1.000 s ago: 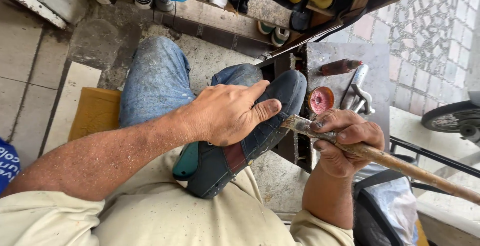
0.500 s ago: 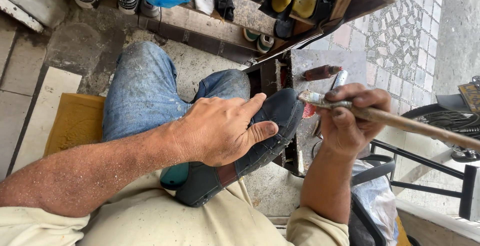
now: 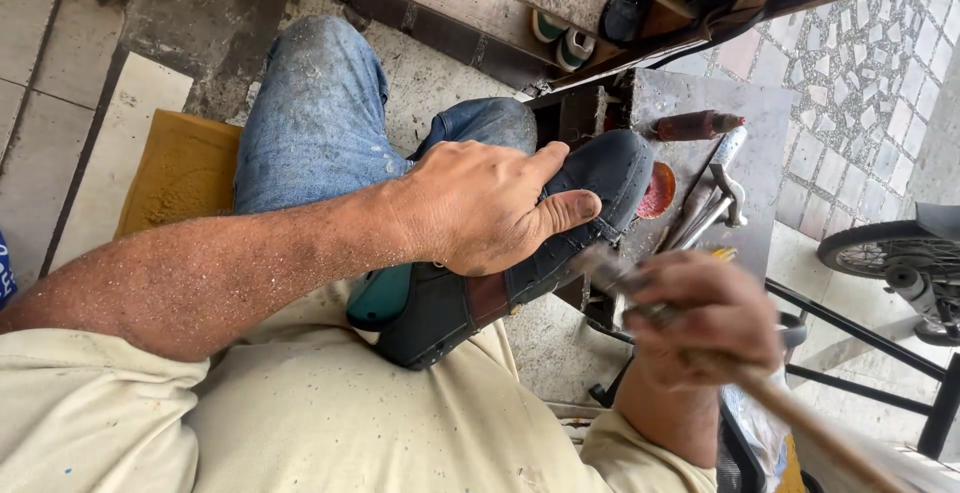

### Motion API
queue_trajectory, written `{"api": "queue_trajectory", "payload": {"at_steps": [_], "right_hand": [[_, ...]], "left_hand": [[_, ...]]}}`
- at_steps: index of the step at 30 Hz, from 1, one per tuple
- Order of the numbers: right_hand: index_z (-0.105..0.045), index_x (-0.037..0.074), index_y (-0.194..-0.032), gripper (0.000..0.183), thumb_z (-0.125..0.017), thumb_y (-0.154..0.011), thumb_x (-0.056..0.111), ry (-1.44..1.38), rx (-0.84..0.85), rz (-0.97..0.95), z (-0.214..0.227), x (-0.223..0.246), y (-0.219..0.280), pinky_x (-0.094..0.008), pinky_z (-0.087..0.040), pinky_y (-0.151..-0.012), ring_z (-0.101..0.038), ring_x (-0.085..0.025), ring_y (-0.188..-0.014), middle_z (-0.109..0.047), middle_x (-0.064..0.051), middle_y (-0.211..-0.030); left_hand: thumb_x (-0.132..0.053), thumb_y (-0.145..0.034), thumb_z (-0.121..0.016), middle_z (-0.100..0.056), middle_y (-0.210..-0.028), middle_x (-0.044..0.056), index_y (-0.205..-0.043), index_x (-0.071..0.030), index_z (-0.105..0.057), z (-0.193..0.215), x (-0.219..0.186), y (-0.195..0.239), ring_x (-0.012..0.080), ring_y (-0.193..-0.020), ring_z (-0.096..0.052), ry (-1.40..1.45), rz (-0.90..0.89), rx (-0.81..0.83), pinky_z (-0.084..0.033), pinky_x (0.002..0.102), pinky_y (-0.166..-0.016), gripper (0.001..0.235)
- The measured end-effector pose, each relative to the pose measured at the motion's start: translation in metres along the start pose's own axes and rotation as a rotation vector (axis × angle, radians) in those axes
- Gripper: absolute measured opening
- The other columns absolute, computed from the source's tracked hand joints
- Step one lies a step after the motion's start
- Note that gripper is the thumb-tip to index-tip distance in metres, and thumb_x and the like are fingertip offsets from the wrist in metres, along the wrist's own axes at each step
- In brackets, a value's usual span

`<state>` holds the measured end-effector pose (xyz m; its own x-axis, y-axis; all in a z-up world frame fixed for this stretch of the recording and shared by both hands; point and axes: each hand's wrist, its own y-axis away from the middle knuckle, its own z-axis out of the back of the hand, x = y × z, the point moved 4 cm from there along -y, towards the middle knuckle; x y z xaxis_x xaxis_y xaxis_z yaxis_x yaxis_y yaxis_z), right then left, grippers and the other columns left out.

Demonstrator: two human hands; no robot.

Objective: Applying a red substance to the edges and sole of a shoe using a brush

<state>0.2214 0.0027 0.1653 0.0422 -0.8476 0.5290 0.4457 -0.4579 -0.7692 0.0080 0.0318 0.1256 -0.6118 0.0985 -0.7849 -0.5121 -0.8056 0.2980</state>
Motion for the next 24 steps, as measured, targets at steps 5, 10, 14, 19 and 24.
{"api": "queue_trajectory", "payload": {"at_steps": [5, 10, 14, 19, 24], "right_hand": [[-0.056, 0.013, -0.096, 0.017, -0.072, -0.092, 0.015, -0.005, 0.101, -0.024, -0.005, 0.001, -0.005, -0.029, -0.066, -0.058, -0.073, -0.016, -0.065, -0.069, -0.008, -0.082], [-0.055, 0.015, -0.1, 0.015, -0.07, -0.097, 0.018, 0.08, 0.165, -0.002, -0.018, 0.011, -0.016, -0.026, -0.061, -0.046, -0.064, -0.011, -0.052, -0.07, -0.004, -0.079], [-0.057, 0.011, -0.092, 0.017, -0.074, -0.088, 0.012, -0.022, 0.098, -0.003, -0.005, -0.003, -0.002, -0.029, -0.067, -0.058, -0.071, -0.017, -0.068, -0.068, -0.008, -0.082], [-0.051, 0.014, -0.088, 0.019, -0.068, -0.088, 0.005, -0.145, 0.293, -0.119, -0.027, 0.006, -0.017, -0.024, -0.059, -0.047, -0.067, -0.011, -0.054, -0.068, -0.004, -0.072], [-0.045, 0.013, -0.087, 0.029, -0.068, -0.085, -0.003, -0.591, -0.044, -0.436, -0.012, -0.045, 0.026, -0.03, -0.06, -0.06, -0.074, -0.029, -0.073, -0.066, -0.032, -0.105]], "left_hand": [[-0.07, -0.093, -0.018, -0.071, -0.12, 0.019, -0.137, -0.008, -0.046, 0.002, 0.003, 0.0, 0.0494, -0.112, -0.063, 0.02, 0.02, 0.014, -0.045, 0.066, -0.087, 0.08], [-0.07, -0.092, -0.018, -0.071, -0.121, 0.019, -0.135, -0.009, -0.047, 0.002, 0.006, 0.0, 0.0495, -0.113, -0.062, 0.031, 0.033, 0.019, -0.044, 0.066, -0.088, 0.08], [-0.069, -0.093, -0.019, -0.071, -0.119, 0.019, -0.134, -0.009, -0.047, 0.0, 0.007, -0.001, 0.0501, -0.112, -0.063, 0.024, 0.026, -0.002, -0.045, 0.066, -0.087, 0.078], [-0.073, -0.087, -0.011, -0.07, -0.121, 0.021, -0.141, -0.009, -0.046, 0.005, 0.009, 0.0, 0.0492, -0.112, -0.063, 0.034, 0.048, 0.045, -0.044, 0.067, -0.09, 0.091], [-0.073, -0.09, -0.009, -0.064, -0.133, 0.026, -0.144, -0.007, -0.051, 0.009, 0.028, -0.008, 0.0467, -0.133, -0.054, 0.181, 0.148, 0.138, -0.035, 0.06, -0.115, 0.095]]}}
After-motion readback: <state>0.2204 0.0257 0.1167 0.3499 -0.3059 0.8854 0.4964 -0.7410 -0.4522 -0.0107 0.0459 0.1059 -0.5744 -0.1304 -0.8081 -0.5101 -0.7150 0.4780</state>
